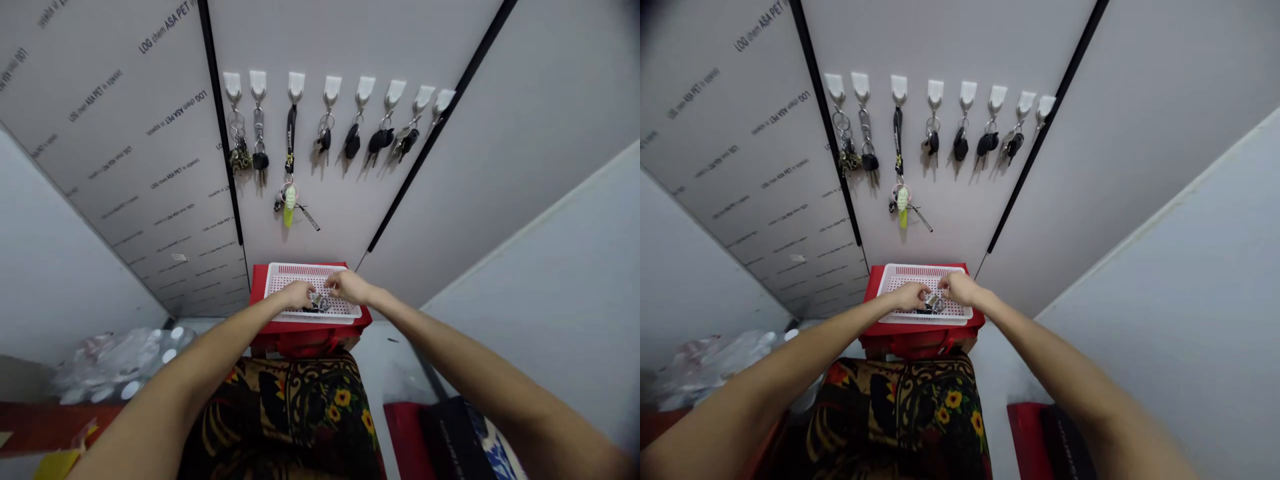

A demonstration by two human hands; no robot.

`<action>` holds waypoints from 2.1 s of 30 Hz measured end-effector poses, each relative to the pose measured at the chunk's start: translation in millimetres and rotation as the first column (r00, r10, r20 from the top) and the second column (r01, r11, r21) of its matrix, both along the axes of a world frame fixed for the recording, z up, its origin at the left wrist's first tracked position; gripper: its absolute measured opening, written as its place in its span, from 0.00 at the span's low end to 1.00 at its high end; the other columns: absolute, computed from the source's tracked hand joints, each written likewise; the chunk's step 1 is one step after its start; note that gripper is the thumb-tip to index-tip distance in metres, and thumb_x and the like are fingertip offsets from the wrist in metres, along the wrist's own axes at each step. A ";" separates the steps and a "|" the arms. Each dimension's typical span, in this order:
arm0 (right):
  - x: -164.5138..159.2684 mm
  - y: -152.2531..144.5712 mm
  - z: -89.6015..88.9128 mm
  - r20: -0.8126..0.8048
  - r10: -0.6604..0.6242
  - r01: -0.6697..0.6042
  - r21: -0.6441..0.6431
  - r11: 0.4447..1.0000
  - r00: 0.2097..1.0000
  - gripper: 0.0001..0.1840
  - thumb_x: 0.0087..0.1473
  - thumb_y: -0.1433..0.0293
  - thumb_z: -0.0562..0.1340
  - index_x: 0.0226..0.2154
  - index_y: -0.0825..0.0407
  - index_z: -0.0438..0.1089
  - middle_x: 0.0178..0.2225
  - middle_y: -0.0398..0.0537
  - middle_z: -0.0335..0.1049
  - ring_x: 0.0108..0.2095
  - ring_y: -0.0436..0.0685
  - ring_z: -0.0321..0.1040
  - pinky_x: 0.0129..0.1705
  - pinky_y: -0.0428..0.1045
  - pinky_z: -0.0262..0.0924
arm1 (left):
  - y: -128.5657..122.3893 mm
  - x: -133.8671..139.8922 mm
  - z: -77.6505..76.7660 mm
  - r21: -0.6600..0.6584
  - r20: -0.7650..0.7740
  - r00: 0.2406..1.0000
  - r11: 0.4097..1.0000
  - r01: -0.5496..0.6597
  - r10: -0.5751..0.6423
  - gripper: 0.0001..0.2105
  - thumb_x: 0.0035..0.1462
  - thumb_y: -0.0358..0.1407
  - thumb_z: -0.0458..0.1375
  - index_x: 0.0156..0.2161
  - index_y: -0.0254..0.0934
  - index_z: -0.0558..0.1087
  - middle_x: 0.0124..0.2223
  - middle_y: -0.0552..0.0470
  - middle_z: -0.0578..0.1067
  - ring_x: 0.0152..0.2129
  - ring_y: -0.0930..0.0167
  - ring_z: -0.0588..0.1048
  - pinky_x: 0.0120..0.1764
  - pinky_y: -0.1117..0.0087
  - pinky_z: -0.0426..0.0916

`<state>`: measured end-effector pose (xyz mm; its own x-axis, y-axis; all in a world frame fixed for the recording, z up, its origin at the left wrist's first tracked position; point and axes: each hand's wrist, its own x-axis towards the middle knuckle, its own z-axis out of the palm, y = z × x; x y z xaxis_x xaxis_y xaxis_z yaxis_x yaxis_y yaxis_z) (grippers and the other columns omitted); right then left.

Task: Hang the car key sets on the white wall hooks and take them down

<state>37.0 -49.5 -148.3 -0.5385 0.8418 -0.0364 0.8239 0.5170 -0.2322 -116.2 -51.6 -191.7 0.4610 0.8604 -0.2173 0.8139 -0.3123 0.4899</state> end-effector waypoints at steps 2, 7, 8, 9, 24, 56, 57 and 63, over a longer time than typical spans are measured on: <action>-8.2 -3.8 -18.1 0.115 0.086 -0.076 -0.094 0.993 0.990 0.13 0.33 0.74 0.55 0.28 0.51 0.68 0.29 0.44 0.67 0.29 0.49 0.60 0.30 0.41 0.51 | -0.6 2.7 2.6 -0.024 -0.036 0.999 1.000 -0.011 0.011 0.18 0.33 0.32 0.54 0.37 0.36 0.66 0.27 0.55 0.71 0.20 0.77 0.65 0.23 0.80 0.56; -13.8 -3.0 -26.2 0.273 0.040 -0.015 -0.094 0.995 0.961 0.17 0.33 0.75 0.54 0.30 0.48 0.66 0.32 0.46 0.65 0.31 0.52 0.60 0.27 0.42 0.49 | -3.4 3.6 5.9 -0.096 -0.059 0.997 0.993 -0.063 0.058 0.12 0.36 0.29 0.49 0.30 0.34 0.69 0.24 0.54 0.70 0.16 0.79 0.63 0.19 0.80 0.55; -13.3 -2.8 -26.2 0.277 0.042 -0.019 -0.085 0.996 0.960 0.16 0.33 0.74 0.54 0.30 0.49 0.66 0.32 0.46 0.65 0.31 0.52 0.60 0.28 0.42 0.49 | -4.2 3.3 6.0 -0.090 -0.053 0.997 0.994 -0.066 0.062 0.12 0.36 0.28 0.49 0.30 0.34 0.69 0.24 0.54 0.70 0.16 0.79 0.63 0.19 0.80 0.55; -12.4 -2.9 -26.3 0.271 0.055 -0.035 -0.079 0.996 0.961 0.15 0.33 0.74 0.54 0.30 0.50 0.66 0.33 0.47 0.64 0.31 0.52 0.59 0.28 0.42 0.49 | -5.1 3.1 6.0 -0.074 -0.047 0.997 0.995 -0.069 0.065 0.13 0.35 0.28 0.48 0.31 0.34 0.69 0.24 0.54 0.70 0.16 0.78 0.63 0.20 0.80 0.55; 1.2 -8.7 -31.0 0.211 0.090 -0.085 -0.034 0.996 0.973 0.13 0.31 0.70 0.54 0.26 0.51 0.67 0.26 0.44 0.66 0.27 0.50 0.60 0.25 0.42 0.51 | -11.2 13.3 0.3 -0.158 0.219 0.968 0.983 -0.088 0.122 0.12 0.32 0.27 0.50 0.27 0.33 0.71 0.18 0.59 0.66 0.16 0.79 0.60 0.20 0.79 0.53; 77.9 19.9 136.9 -0.986 -0.140 0.435 -0.088 0.896 0.089 0.09 0.32 0.68 0.57 0.22 0.57 0.63 0.17 0.39 0.60 0.19 0.44 0.55 0.22 0.42 0.51 | 30.5 138.0 174.4 0.283 0.702 0.712 0.914 -0.291 0.010 0.10 0.41 0.35 0.47 0.24 0.32 0.69 0.22 0.53 0.70 0.20 0.77 0.65 0.24 0.77 0.58; 81.1 26.2 147.4 -0.990 -0.135 0.445 -0.106 0.889 0.033 0.09 0.32 0.68 0.57 0.21 0.57 0.63 0.17 0.39 0.60 0.18 0.44 0.54 0.20 0.42 0.50 | 32.2 141.6 183.9 0.293 0.716 0.698 0.905 -0.307 0.005 0.10 0.41 0.34 0.48 0.27 0.32 0.69 0.25 0.52 0.71 0.22 0.77 0.66 0.26 0.77 0.59; 92.5 64.8 195.7 -0.978 -0.083 0.429 -0.160 0.889 -0.193 0.05 0.32 0.71 0.57 0.17 0.57 0.62 0.12 0.37 0.57 0.13 0.41 0.50 0.15 0.39 0.47 | 42.2 147.2 205.0 0.308 0.719 0.695 0.899 -0.313 -0.005 0.12 0.40 0.31 0.49 0.32 0.31 0.68 0.31 0.49 0.71 0.27 0.76 0.67 0.31 0.76 0.60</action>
